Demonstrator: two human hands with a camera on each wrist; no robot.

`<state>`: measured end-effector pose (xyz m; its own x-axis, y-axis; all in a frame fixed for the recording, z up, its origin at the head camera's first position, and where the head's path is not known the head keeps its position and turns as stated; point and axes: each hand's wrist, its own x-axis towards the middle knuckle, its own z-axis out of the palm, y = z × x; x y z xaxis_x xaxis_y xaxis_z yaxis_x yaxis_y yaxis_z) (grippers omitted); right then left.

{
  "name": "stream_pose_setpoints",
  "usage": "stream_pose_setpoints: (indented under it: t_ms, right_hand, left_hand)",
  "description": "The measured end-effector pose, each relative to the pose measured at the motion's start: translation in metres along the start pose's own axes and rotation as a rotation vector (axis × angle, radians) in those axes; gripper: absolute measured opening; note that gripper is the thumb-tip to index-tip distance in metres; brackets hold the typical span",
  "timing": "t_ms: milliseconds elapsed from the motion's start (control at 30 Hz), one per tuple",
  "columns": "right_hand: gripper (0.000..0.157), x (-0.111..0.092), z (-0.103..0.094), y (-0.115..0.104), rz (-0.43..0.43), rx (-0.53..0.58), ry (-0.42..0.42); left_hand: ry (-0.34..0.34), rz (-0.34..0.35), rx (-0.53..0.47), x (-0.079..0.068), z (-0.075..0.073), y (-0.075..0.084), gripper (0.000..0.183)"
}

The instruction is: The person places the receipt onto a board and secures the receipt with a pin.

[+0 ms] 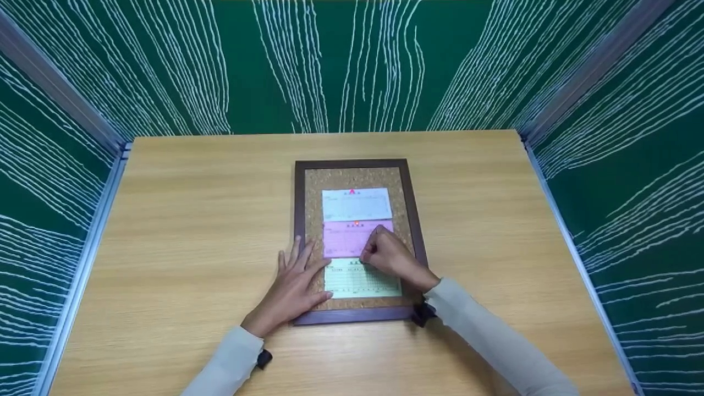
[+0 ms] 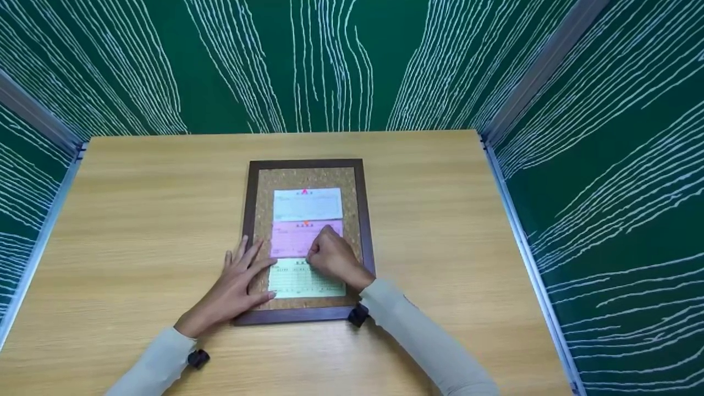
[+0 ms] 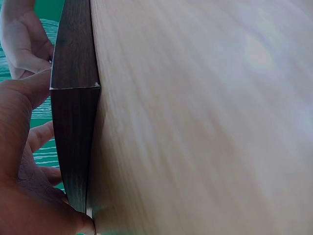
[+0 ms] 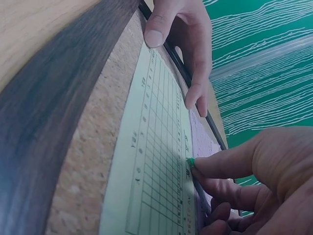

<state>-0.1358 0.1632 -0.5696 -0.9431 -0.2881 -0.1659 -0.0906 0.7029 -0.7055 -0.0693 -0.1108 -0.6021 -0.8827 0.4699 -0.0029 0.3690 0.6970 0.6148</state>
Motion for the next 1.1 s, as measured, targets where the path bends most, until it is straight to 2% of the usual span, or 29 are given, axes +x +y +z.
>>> stream_pose_setpoints:
  t_ms: [133,267,533,833,1100]
  right_hand:
    - [0.012,-0.002,0.003,0.003,0.014,0.001,0.03]
    - [0.015,-0.006,0.007,0.004,-0.015,-0.026,0.08]
    - [0.014,-0.015,0.016,0.008,-0.188,-0.092,0.146]
    - [0.007,-0.021,0.018,0.019,-0.283,-0.04,0.148]
    - [0.007,-0.021,0.017,0.024,-0.304,-0.037,0.15]
  left_hand:
    - [0.003,0.006,0.001,0.0,0.0,0.0,0.073]
    - [0.008,0.013,0.003,0.0,0.0,-0.001,0.073]
    - [0.02,0.014,0.007,-0.001,-0.001,-0.003,0.074]
    - [0.017,0.01,-0.006,-0.001,-0.001,-0.001,0.074]
    - [0.021,0.021,-0.006,0.0,-0.001,0.0,0.072]
